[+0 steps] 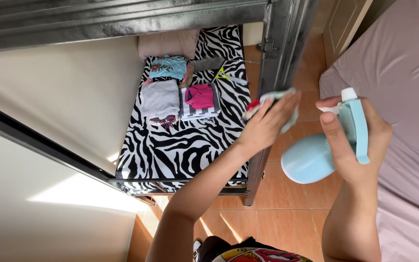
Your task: The person cleans the metal frame of a bunk bed using a spray bottle and a cloth. They spray the cleaning solution onto the frame and wipe it down, moving around the bed to clean different sections including the side rails and the top frame.
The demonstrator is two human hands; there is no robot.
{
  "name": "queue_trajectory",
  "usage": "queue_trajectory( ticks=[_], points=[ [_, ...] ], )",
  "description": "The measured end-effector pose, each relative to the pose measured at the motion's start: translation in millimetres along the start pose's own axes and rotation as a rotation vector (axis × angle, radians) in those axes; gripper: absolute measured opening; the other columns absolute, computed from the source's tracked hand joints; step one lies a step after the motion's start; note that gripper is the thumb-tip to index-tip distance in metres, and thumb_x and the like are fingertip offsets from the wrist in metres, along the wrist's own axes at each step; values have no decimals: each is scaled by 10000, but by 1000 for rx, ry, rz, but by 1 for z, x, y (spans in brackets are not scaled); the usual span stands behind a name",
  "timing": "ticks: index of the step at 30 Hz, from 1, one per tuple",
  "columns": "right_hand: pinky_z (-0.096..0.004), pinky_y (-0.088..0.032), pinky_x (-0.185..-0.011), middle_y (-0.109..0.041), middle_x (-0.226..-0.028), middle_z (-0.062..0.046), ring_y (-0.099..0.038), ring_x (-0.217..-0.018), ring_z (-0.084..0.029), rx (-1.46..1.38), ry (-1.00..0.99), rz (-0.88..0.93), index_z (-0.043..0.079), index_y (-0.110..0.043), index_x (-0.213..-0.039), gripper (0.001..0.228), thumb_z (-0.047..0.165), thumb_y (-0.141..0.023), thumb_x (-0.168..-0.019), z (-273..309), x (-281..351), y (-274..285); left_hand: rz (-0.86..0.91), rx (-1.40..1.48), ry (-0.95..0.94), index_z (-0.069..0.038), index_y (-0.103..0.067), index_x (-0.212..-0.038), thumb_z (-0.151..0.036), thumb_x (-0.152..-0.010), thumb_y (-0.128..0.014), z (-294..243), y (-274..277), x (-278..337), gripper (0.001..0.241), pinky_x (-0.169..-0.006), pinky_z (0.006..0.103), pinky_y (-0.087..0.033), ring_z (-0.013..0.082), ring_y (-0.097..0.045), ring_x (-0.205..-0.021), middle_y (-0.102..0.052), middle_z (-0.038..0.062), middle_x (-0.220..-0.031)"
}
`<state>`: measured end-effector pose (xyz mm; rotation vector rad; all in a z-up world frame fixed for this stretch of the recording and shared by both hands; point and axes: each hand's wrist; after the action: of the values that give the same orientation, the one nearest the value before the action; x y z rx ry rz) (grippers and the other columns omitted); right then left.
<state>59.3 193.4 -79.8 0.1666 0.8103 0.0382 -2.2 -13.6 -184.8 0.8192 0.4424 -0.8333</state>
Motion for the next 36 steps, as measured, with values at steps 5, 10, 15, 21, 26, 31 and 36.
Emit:
queue_trajectory(
  ticks=[5,10,15,21,26,31,36],
  points=[
    [-222,-419,-715,-675,-907,18,-534,-754,-51,-16,-20,10,26,-691,-1072,290,307,-746,-1022,-3,15,7,-15,-21,-51,-108,-273,-1715,-295,-1079,-448,1,-11,8,686,-1313,498,-37,218,-113,-1641,-221,41,-1767],
    [-208,-358,-632,-580,-789,16,-471,-665,-43,-6,-99,-47,25,-727,-1121,325,332,-757,-1018,1,14,4,-30,326,321,-299,-334,-1640,-291,-1096,-595,75,82,-87,603,-1299,557,-138,265,-233,-1585,-282,-48,-1685],
    [-213,-372,-664,-609,-835,27,-473,-696,-44,-20,-103,-66,16,-698,-1110,322,322,-753,-1027,-20,14,4,-94,251,419,-271,-320,-1647,-52,-1065,-560,42,38,-77,666,-1319,512,-135,288,-213,-1594,-260,-33,-1694],
    [-205,-361,-639,-579,-748,16,-472,-671,-41,11,-161,-3,-2,-714,-1118,306,298,-763,-1089,-41,34,3,-52,194,212,-234,-329,-1678,-66,-991,-573,-58,-48,69,748,-1319,494,-130,287,-164,-1605,-208,-4,-1746],
    [-226,-388,-670,-585,-790,28,-492,-722,-53,70,-193,67,20,-714,-1132,300,303,-754,-1037,-34,42,-6,81,437,202,-264,-364,-1665,-208,-958,-710,-111,-80,129,789,-1302,478,-205,238,-173,-1589,-240,-54,-1717],
    [-228,-399,-686,-605,-761,20,-497,-688,-46,33,-198,75,22,-712,-1141,286,290,-758,-1052,-33,48,-4,-160,739,410,-298,-350,-1594,-398,-810,-809,-55,-36,46,914,-1302,660,-117,422,-81,-1566,-167,85,-1694],
    [-223,-405,-674,-622,-786,10,-510,-695,-52,38,-181,55,14,-709,-1143,270,266,-753,-1055,-30,43,-12,-386,900,692,-255,-212,-1617,-352,-916,-800,-8,0,-20,921,-1063,498,-449,496,-351,-1453,-146,316,-1679]
  ],
)
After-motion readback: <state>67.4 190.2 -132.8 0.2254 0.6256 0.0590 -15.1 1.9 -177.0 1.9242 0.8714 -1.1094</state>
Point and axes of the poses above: each hand's wrist, its own x-axis away from the middle knuckle, its own y-axis out of the back of the hand, z = x × y
